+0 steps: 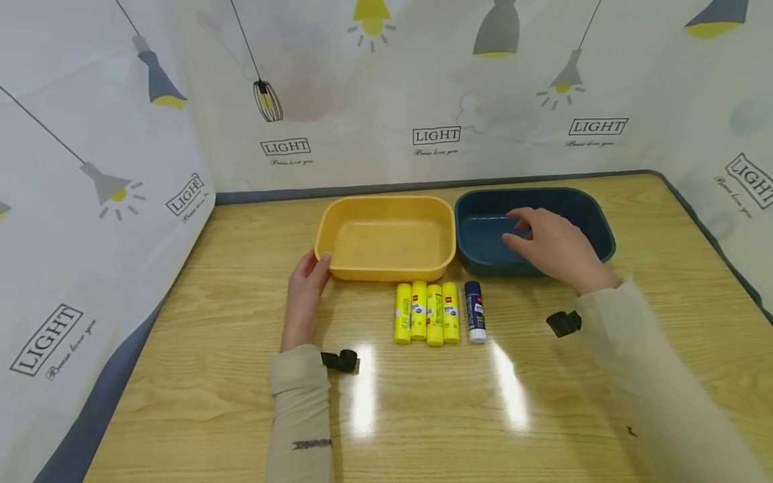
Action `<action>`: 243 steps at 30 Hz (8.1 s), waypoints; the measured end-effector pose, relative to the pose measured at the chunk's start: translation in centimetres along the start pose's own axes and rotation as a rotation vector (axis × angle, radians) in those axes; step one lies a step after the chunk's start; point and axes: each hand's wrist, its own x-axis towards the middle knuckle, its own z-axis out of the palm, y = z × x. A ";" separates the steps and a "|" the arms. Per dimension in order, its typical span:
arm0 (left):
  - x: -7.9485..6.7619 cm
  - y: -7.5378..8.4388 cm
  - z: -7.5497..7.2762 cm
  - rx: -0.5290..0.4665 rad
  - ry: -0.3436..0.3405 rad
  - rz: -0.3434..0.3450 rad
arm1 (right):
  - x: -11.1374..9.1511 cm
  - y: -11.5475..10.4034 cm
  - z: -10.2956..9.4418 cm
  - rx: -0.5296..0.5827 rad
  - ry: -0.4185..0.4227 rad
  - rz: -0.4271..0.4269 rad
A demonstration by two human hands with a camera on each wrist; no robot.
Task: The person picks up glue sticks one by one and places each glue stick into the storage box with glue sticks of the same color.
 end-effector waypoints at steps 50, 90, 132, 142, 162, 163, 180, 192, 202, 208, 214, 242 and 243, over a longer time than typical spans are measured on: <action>0.4 -0.4 -0.1 0.031 0.014 -0.027 | -4.4 -1.8 5.9 0.174 0.032 -0.042; 0.3 0.0 0.0 -0.002 0.008 -0.030 | -3.6 -2.6 9.8 -0.077 -0.076 0.014; 1.6 -1.6 -0.7 -0.031 0.032 0.009 | -4.4 -4.3 5.4 -0.031 -0.055 -0.040; 0.3 0.2 -0.1 -0.028 0.011 -0.016 | -3.3 -3.6 1.5 -0.079 0.001 -0.048; 0.1 0.0 0.1 -0.073 -0.003 0.026 | 1.5 0.5 -1.1 -0.103 -0.104 0.093; 0.1 0.0 0.0 -0.077 -0.004 0.027 | 1.8 0.7 -1.2 -0.107 -0.113 0.096; 0.3 -0.2 0.2 -0.088 -0.005 0.018 | 5.8 2.5 -2.1 -0.205 -0.268 0.100; 1.6 -2.0 -0.5 -0.079 0.011 0.030 | 6.8 2.4 -1.1 -0.148 -0.321 0.149; 1.2 -1.5 -0.5 -0.103 0.006 0.035 | 7.4 2.7 -1.0 -0.145 -0.309 0.121; 0.2 0.0 -0.3 -0.100 -0.005 0.005 | 7.6 2.6 -0.8 -0.162 -0.318 0.112; 0.4 -0.2 -0.5 -0.088 0.003 -0.003 | 7.8 2.7 -0.6 -0.175 -0.303 0.088; 1.1 -0.9 -0.5 -0.108 0.011 0.002 | 4.1 0.8 -1.0 -0.086 -0.170 0.023; 1.2 -1.0 -0.5 -0.109 0.013 0.004 | 4.0 0.8 -0.9 -0.079 -0.158 0.023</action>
